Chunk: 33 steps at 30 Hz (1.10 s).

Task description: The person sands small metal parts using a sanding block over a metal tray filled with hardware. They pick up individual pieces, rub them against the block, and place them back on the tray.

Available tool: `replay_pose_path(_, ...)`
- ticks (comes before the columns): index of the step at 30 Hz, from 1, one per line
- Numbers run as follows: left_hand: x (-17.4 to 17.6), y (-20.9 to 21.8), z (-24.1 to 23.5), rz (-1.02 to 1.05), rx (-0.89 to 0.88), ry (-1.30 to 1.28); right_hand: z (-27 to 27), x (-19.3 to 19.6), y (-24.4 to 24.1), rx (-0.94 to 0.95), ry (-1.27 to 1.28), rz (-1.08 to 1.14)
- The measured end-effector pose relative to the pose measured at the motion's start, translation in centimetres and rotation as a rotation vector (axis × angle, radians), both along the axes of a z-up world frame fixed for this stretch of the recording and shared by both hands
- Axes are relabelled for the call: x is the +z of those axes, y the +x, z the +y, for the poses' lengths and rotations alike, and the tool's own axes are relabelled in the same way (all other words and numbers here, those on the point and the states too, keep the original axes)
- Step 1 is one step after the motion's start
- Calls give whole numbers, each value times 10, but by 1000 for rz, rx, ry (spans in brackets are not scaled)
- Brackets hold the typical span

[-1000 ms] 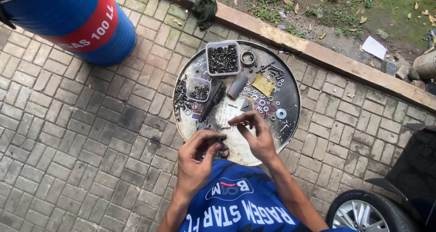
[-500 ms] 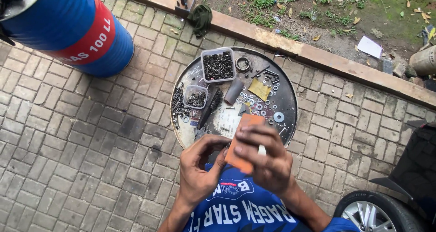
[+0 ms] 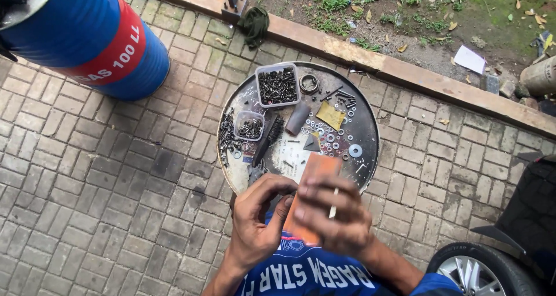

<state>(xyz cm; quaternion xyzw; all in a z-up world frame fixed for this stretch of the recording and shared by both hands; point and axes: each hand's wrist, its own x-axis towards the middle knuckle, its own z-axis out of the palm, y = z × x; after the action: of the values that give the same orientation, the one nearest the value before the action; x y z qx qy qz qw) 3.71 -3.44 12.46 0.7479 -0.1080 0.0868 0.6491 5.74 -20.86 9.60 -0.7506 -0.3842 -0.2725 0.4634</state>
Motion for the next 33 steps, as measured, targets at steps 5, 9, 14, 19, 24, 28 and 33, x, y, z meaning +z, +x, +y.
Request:
replay_pose_path(5, 2, -2, -1, 3, 16, -14, -2, -3, 9, -39, -28, 3)
replay_pose_path(9, 5, -3, -4, 16, 33, -96, 1, 2, -6, 44, -67, -43)
replay_pose_path(14, 1, -8, -7, 82, 127, -141, 1, 1, 6, -10, -6, 14)
replay_pose_path(19, 6, -7, 4, 73, 127, -164, 11, -7, 5, 21, -47, -64)
replay_pose_path(24, 9, 0, 15, 123, 55, -221, 31, 8, -6, 16, 20, -17)
replay_pose_path(28, 4, 5, 27, 114, 50, -262, 41, 14, 0, -159, -38, 34)
replay_pose_path(33, 5, 10, 50, 102, -22, -367, 60, 20, -8, -27, -129, -3)
